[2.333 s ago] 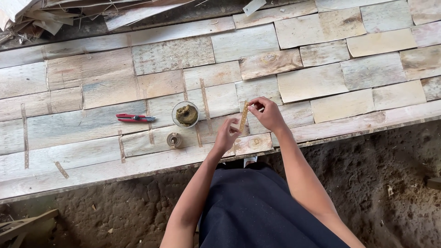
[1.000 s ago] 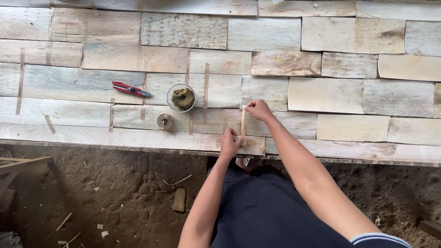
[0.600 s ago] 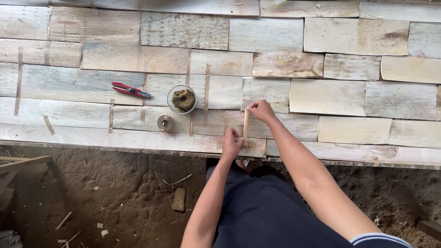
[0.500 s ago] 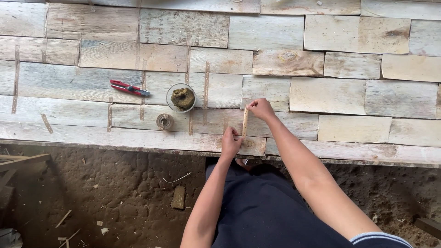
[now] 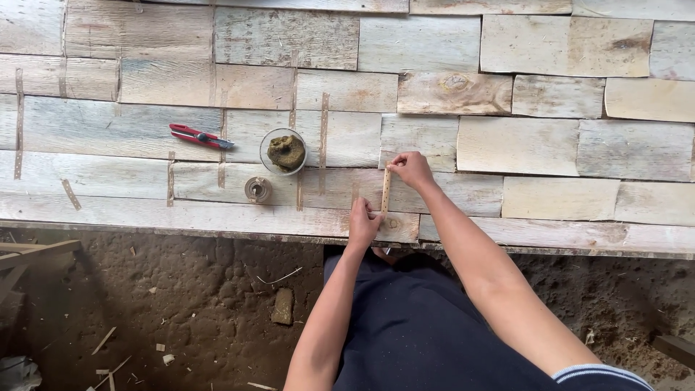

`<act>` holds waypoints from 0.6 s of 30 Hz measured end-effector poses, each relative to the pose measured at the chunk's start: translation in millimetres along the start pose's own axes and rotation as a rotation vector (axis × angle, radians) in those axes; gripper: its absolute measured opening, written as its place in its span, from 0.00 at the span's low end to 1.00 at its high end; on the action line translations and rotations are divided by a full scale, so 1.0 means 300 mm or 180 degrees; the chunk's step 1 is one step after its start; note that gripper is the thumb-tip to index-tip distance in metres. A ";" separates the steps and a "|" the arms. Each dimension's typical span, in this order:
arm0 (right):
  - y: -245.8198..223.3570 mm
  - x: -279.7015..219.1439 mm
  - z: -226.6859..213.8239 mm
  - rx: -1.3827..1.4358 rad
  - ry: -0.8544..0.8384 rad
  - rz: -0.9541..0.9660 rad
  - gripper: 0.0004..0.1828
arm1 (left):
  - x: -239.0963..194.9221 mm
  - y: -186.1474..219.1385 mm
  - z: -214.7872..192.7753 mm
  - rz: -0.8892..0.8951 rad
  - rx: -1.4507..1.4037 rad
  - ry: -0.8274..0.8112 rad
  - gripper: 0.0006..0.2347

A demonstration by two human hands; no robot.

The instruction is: Applying glue to thin wood strips and carefully positioning them onto a larger wooden panel to create a decorative or structural surface.

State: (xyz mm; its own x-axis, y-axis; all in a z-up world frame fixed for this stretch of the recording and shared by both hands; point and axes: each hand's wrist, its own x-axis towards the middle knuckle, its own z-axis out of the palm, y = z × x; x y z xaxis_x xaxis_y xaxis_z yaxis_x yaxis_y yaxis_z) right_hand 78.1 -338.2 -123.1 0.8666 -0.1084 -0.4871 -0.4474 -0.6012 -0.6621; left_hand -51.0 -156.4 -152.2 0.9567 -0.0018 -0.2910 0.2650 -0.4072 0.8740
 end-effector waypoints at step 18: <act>-0.008 -0.005 0.022 -0.0174 0.0228 -0.0314 0.06 | -0.009 0.002 0.000 0.0113 0.0053 0.0033 0.19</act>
State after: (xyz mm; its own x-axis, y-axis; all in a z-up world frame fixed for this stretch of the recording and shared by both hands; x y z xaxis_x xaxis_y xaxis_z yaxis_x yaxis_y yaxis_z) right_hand 76.4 -331.2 -124.5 0.9203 -0.1015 -0.3779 -0.3480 -0.6538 -0.6719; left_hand -53.4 -156.7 -150.9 0.9667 -0.0073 -0.2558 0.2289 -0.4222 0.8771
